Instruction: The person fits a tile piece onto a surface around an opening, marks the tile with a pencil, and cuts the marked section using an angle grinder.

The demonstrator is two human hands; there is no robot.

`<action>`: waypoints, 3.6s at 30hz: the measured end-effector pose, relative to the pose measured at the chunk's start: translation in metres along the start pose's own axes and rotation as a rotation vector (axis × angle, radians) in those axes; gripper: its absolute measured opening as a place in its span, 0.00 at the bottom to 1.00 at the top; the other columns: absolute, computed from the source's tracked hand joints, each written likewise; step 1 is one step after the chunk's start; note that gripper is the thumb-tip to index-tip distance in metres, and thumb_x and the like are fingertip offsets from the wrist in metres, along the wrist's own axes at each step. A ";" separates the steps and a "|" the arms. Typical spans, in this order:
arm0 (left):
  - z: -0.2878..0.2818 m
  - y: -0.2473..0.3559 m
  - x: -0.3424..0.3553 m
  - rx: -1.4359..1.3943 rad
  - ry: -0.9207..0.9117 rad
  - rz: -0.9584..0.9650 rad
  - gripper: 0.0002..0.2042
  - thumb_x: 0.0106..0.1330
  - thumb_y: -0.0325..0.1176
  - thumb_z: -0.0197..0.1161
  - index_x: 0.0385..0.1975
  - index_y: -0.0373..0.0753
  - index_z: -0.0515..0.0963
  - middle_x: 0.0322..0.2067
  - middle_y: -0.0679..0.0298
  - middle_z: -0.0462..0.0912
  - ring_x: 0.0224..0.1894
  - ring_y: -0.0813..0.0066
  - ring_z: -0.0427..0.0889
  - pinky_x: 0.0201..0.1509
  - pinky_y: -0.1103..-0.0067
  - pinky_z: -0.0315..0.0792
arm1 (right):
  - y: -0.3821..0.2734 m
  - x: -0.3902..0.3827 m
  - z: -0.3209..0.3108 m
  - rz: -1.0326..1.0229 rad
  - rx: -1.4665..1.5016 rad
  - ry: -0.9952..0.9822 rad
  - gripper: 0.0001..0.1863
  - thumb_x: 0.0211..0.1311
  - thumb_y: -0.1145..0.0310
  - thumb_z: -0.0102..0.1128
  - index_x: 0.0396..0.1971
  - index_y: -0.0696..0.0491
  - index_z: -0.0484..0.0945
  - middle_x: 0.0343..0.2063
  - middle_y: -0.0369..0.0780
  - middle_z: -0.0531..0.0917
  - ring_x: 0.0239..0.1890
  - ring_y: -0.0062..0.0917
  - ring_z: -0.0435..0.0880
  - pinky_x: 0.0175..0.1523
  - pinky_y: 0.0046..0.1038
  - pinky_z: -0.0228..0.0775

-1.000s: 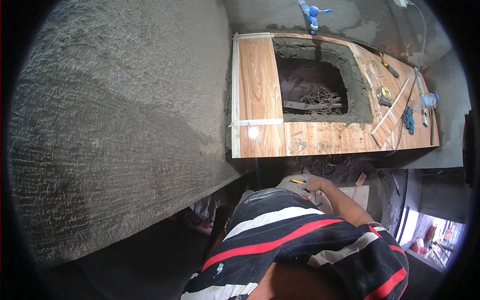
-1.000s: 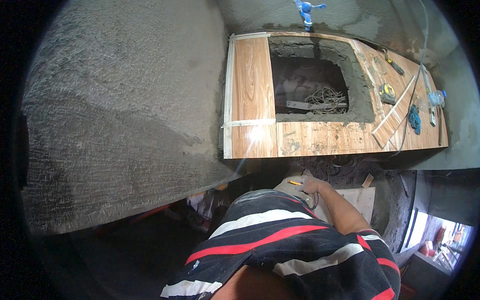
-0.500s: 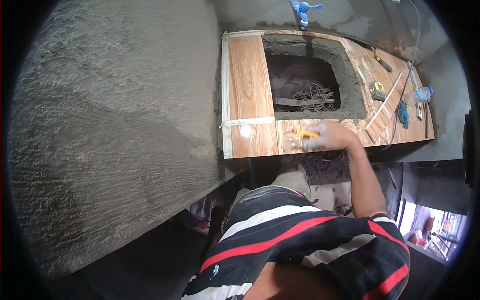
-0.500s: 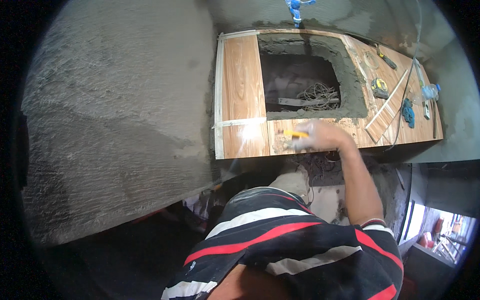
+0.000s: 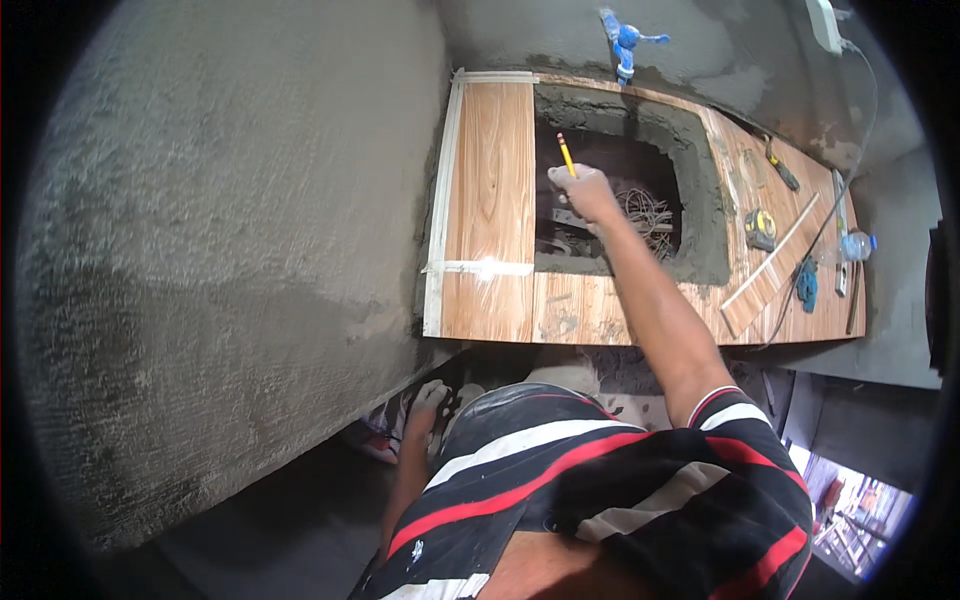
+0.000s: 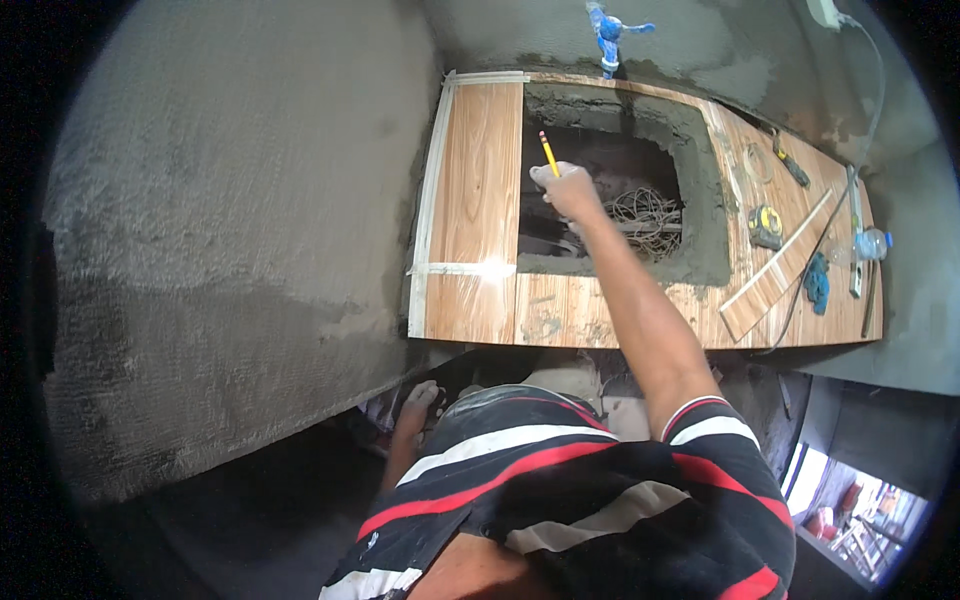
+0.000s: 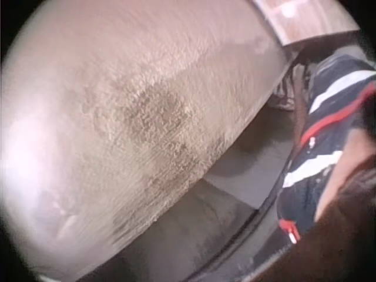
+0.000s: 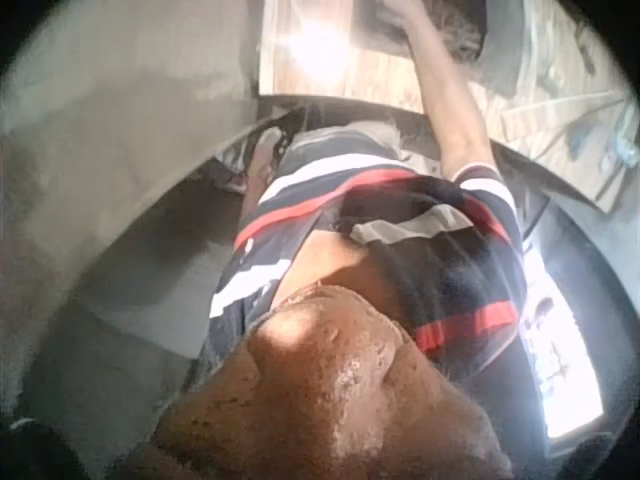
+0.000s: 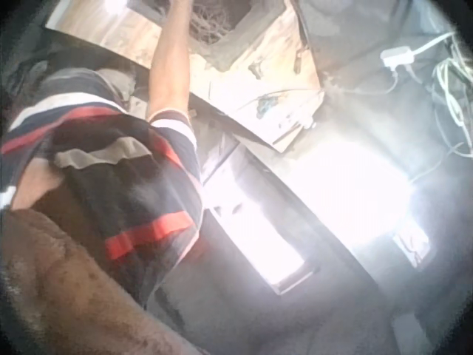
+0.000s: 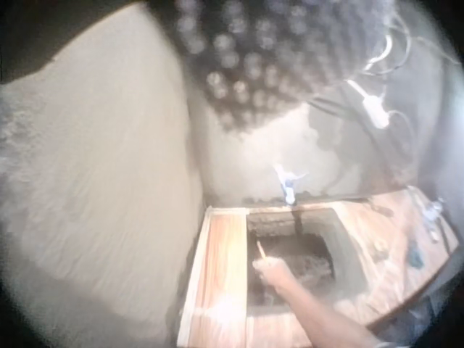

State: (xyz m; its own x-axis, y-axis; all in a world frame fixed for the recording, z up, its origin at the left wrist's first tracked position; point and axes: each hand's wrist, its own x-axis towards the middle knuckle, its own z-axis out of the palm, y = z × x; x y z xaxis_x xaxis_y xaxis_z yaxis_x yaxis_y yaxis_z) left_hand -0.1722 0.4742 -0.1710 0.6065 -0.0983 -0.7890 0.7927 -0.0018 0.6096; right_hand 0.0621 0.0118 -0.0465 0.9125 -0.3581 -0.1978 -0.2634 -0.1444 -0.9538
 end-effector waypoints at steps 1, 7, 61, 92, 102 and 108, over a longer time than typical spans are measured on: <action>0.015 0.017 -0.011 -0.015 -0.018 0.021 0.26 0.77 0.43 0.62 0.65 0.30 0.73 0.54 0.55 0.83 0.51 0.69 0.83 0.54 0.72 0.77 | -0.002 0.002 0.008 0.089 0.074 -0.011 0.17 0.72 0.55 0.66 0.34 0.55 0.82 0.25 0.32 0.80 0.23 0.15 0.73 0.25 0.24 0.62; 0.086 0.077 -0.051 -0.320 -0.207 0.148 0.26 0.78 0.44 0.61 0.65 0.29 0.71 0.57 0.50 0.81 0.56 0.61 0.84 0.57 0.68 0.81 | 0.019 0.030 0.033 0.299 0.329 -0.117 0.17 0.72 0.52 0.67 0.40 0.53 0.80 0.28 0.31 0.79 0.20 0.12 0.70 0.19 0.18 0.60; 0.204 0.114 -0.054 -0.353 -0.122 0.158 0.26 0.65 0.23 0.69 0.61 0.29 0.69 0.44 0.53 0.85 0.39 0.66 0.89 0.40 0.76 0.87 | 0.036 0.028 0.043 0.291 0.339 -0.299 0.16 0.68 0.53 0.72 0.35 0.50 0.80 0.21 0.28 0.67 0.17 0.13 0.62 0.17 0.21 0.54; 0.171 0.116 -0.039 -0.447 0.064 0.332 0.25 0.74 0.36 0.65 0.66 0.33 0.68 0.50 0.55 0.85 0.38 0.65 0.90 0.38 0.75 0.84 | 0.051 0.049 0.072 0.249 0.858 -0.391 0.27 0.69 0.67 0.71 0.62 0.64 0.75 0.54 0.49 0.85 0.54 0.40 0.87 0.61 0.46 0.82; 0.171 0.121 -0.049 -0.495 0.007 0.385 0.28 0.71 0.36 0.68 0.66 0.32 0.68 0.52 0.52 0.85 0.40 0.64 0.91 0.39 0.75 0.87 | 0.039 0.043 0.070 0.222 0.898 -0.366 0.25 0.71 0.68 0.68 0.60 0.67 0.75 0.53 0.50 0.85 0.50 0.39 0.89 0.57 0.44 0.85; 0.183 0.132 -0.064 -0.450 -0.015 0.384 0.31 0.69 0.36 0.70 0.69 0.33 0.66 0.52 0.55 0.84 0.39 0.67 0.89 0.39 0.76 0.86 | 0.046 0.047 0.062 0.240 0.917 -0.399 0.25 0.71 0.66 0.68 0.60 0.67 0.75 0.53 0.50 0.85 0.52 0.40 0.89 0.58 0.43 0.85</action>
State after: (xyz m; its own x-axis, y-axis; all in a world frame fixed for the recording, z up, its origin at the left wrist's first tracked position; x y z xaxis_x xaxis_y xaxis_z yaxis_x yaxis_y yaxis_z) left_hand -0.1183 0.2977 -0.0259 0.8566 -0.0224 -0.5154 0.4670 0.4583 0.7562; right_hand 0.1119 0.0455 -0.1139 0.9489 0.0722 -0.3072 -0.2650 0.7106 -0.6517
